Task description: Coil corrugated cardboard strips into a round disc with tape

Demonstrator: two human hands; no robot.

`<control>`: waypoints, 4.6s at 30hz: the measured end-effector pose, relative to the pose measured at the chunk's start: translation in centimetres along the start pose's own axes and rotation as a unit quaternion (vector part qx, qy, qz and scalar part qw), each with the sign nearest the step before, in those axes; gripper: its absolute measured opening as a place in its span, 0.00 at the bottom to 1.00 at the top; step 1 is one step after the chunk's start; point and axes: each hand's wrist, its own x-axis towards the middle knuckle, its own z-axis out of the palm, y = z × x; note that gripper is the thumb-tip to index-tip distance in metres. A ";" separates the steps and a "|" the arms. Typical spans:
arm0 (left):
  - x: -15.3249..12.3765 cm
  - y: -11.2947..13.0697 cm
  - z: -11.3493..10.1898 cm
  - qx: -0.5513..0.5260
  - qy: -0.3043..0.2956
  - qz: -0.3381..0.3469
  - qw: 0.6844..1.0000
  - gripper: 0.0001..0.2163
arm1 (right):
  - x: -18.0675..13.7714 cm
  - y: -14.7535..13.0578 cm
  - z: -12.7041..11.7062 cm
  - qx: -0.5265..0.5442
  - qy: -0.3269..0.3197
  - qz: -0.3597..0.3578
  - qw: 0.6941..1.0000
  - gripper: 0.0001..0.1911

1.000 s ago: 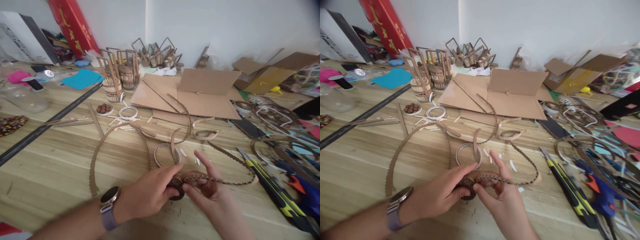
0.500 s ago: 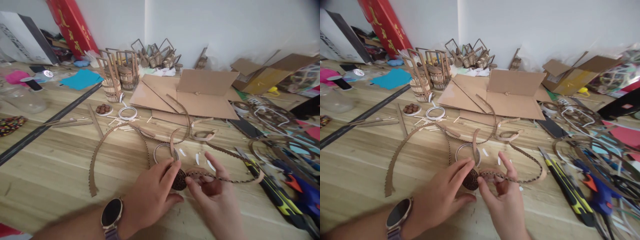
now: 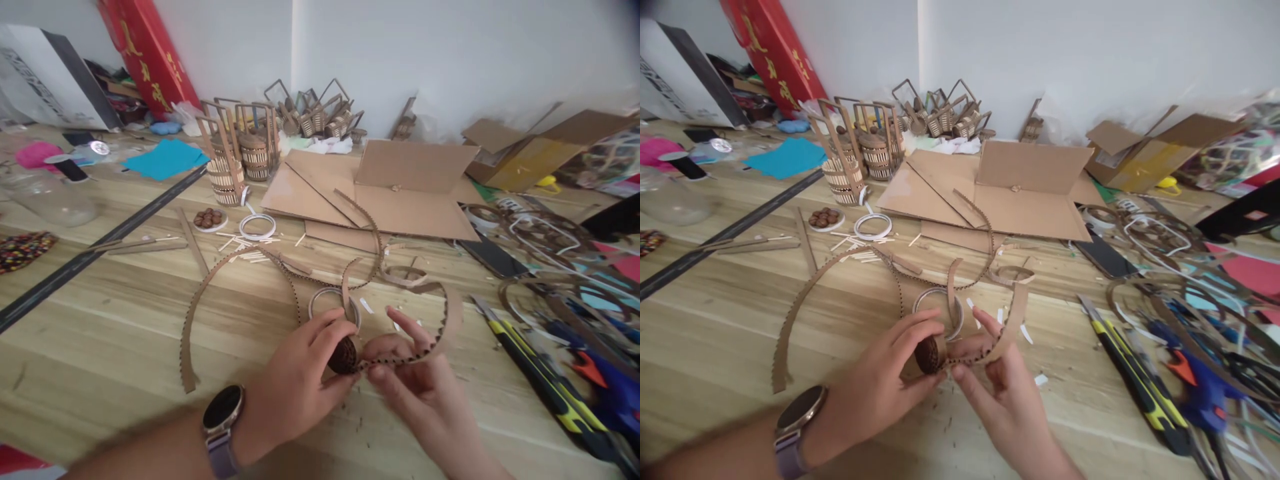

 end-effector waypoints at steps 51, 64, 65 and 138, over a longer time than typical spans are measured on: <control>0.4 -0.2 -0.1 -0.076 -0.120 -0.013 0.990 0.25 | 1.4 -0.1 -1.1 0.220 -0.086 0.081 0.968 0.07; 0.4 0.0 -0.2 -0.105 -0.121 -0.007 0.987 0.23 | 1.5 0.9 -1.5 0.151 -0.178 -0.013 0.972 0.06; 0.4 0.0 -0.2 -0.105 -0.122 -0.009 0.987 0.23 | 1.5 0.9 -1.5 0.145 -0.178 -0.017 0.973 0.06; 0.3 -0.3 -0.6 -0.092 -0.118 0.107 0.983 0.16 | 1.4 0.7 -1.1 0.094 -0.177 -0.053 0.978 0.10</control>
